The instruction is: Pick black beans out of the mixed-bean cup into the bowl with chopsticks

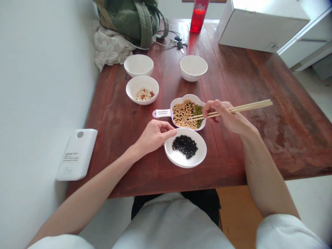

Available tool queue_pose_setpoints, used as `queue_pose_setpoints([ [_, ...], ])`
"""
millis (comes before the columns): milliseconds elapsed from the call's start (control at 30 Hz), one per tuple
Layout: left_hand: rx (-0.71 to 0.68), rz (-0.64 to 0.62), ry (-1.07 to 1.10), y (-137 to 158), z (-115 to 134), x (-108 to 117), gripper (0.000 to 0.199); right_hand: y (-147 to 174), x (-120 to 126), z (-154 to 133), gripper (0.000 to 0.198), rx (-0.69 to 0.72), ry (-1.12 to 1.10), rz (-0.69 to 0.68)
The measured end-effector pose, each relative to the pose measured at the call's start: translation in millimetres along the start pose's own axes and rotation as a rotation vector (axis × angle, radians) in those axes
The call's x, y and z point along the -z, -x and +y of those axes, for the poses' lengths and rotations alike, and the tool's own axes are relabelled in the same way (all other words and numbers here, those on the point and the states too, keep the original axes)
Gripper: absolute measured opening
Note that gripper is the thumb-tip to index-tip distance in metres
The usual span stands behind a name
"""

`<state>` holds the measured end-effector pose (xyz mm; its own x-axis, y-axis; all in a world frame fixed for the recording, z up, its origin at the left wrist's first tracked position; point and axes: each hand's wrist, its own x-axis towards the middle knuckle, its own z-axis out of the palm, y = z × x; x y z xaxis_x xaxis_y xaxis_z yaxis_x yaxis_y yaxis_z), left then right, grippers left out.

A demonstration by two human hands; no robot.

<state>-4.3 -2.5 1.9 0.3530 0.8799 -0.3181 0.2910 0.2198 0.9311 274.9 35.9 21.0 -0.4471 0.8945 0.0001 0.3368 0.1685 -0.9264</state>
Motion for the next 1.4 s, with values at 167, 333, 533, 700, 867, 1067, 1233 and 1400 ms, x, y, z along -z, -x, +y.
queue_pose_setpoints([
  [167, -0.010, 0.010, -0.016, -0.2, -0.5, -0.2, 0.023, -0.8, -2.3, -2.4, 0.060, -0.018, -0.060, 0.026],
  [333, -0.008, 0.012, -0.025, -0.2, 0.4, -0.1, 0.023, -2.8, -3.7, -1.5, 0.059, -0.022, -0.104, 0.049],
  [533, -0.006, 0.014, -0.024, -0.1, 1.4, -0.4, 0.022, -4.4, -4.3, 1.6, 0.058, -0.011, -0.124, 0.064],
  [700, -0.003, 0.010, -0.013, -0.2, 1.7, -0.9, 0.023, -5.5, -5.1, 2.8, 0.058, -0.008, -0.126, 0.100],
  [867, -0.001, 0.009, -0.010, -0.5, -0.5, -0.5, 0.024, -5.8, -5.4, 2.6, 0.060, 0.015, -0.116, 0.119],
  [1067, 0.001, 0.006, -0.005, -1.2, -2.6, -0.4, 0.027, -7.0, -6.8, 4.1, 0.062, 0.037, -0.092, 0.147],
  [1233, -0.001, 0.005, -0.013, -0.2, -2.1, -0.4, 0.026, -8.0, -8.5, 3.6, 0.062, 0.046, -0.103, 0.163],
  [1400, -0.012, 0.013, -0.016, -0.2, -0.6, -0.6, 0.026, -8.6, -9.2, 2.3, 0.064, 0.048, -0.108, 0.186],
])
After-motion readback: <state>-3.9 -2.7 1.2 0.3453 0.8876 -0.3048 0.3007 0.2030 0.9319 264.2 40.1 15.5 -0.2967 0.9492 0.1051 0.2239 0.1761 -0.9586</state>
